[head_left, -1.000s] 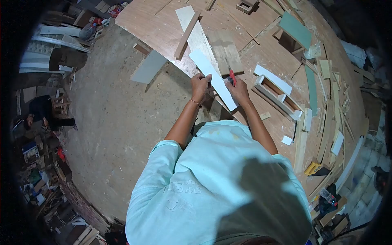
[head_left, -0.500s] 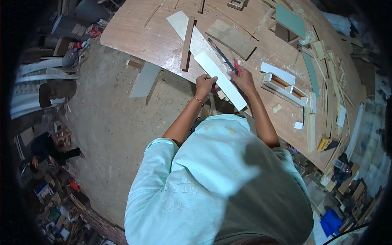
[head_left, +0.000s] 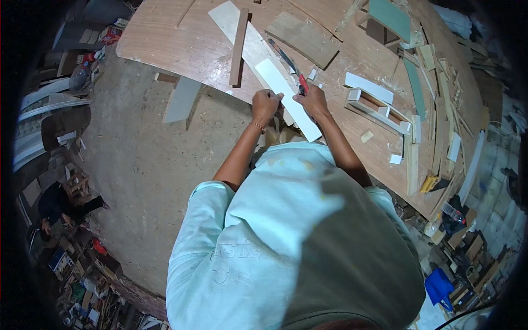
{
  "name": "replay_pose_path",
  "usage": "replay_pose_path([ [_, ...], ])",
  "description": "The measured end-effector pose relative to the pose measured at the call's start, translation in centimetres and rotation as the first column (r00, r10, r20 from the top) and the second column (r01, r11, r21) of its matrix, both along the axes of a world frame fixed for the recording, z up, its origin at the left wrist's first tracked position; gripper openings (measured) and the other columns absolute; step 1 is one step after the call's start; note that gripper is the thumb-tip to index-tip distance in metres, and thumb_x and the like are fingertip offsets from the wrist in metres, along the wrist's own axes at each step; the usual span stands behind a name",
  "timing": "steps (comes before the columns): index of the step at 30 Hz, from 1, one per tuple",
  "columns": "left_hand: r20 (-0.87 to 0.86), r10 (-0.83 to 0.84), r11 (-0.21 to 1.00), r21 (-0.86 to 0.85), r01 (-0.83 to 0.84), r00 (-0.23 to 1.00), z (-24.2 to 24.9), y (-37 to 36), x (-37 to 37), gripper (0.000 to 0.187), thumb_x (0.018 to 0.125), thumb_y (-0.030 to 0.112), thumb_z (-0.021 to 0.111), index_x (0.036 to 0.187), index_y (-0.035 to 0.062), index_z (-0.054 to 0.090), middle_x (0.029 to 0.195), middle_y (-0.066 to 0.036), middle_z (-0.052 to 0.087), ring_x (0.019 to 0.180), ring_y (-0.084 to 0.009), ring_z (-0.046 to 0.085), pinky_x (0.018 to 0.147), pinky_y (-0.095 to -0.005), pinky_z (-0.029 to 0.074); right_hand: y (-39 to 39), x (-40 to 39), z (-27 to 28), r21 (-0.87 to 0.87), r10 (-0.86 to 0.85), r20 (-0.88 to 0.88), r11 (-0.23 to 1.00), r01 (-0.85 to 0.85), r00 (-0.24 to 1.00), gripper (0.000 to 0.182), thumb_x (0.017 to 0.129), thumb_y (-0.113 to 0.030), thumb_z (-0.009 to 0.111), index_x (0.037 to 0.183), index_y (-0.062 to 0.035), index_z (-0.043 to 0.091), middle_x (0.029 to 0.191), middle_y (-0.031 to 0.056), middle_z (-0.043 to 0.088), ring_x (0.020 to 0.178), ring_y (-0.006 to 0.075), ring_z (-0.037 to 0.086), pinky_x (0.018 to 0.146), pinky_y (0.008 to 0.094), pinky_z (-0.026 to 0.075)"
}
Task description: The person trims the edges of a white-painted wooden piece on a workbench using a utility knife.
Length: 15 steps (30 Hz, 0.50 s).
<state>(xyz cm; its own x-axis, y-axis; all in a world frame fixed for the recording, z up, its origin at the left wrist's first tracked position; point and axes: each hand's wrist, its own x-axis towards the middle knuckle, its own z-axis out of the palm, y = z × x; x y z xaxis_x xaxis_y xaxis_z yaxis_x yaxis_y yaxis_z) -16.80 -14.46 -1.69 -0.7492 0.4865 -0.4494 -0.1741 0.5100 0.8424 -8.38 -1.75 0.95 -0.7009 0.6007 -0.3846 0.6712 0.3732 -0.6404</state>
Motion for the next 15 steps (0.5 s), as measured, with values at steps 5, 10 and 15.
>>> replay_pose_path([
  [5,-0.257,-0.169,0.943,-0.322,0.080,0.952,-3.7,-0.9,-2.3,0.033,0.068,0.030,0.064,0.064,-0.0021,0.060,0.068,-0.019,0.060,0.066,-0.0285,0.060,0.058,-0.0359,0.045,1.0,-1.1,-1.3,-0.032,0.057,-0.081,0.998,-0.059,0.995,0.031,0.058,-0.017,0.069,0.080,0.0016,0.056,0.073,0.0174,0.059,0.069,0.0290,0.058,0.064,0.0373,0.044],
  [10,-0.211,-0.158,0.969,-0.222,0.110,0.965,1.3,0.6,-2.2,0.022,0.072,0.017,0.063,0.065,-0.0032,0.059,0.064,-0.016,0.061,0.058,-0.0251,0.060,0.056,-0.0342,0.045,-0.5,-1.5,-0.6,0.173,0.009,0.012,0.985,-0.011,1.000,0.036,0.060,-0.020,0.071,0.083,0.0022,0.053,0.078,0.0230,0.058,0.076,0.0364,0.058,0.067,0.0425,0.046],
  [15,-0.487,-0.192,0.981,-0.134,0.144,0.852,1.4,1.7,-1.0,0.023,0.071,0.018,0.064,0.070,-0.0039,0.057,0.065,-0.017,0.060,0.060,-0.0308,0.059,0.057,-0.0357,0.045,-1.3,-0.2,-0.4,0.319,-0.013,-0.173,0.945,0.069,0.985,0.033,0.064,-0.020,0.070,0.082,0.0023,0.053,0.076,0.0222,0.058,0.074,0.0362,0.058,0.066,0.0431,0.045],
])
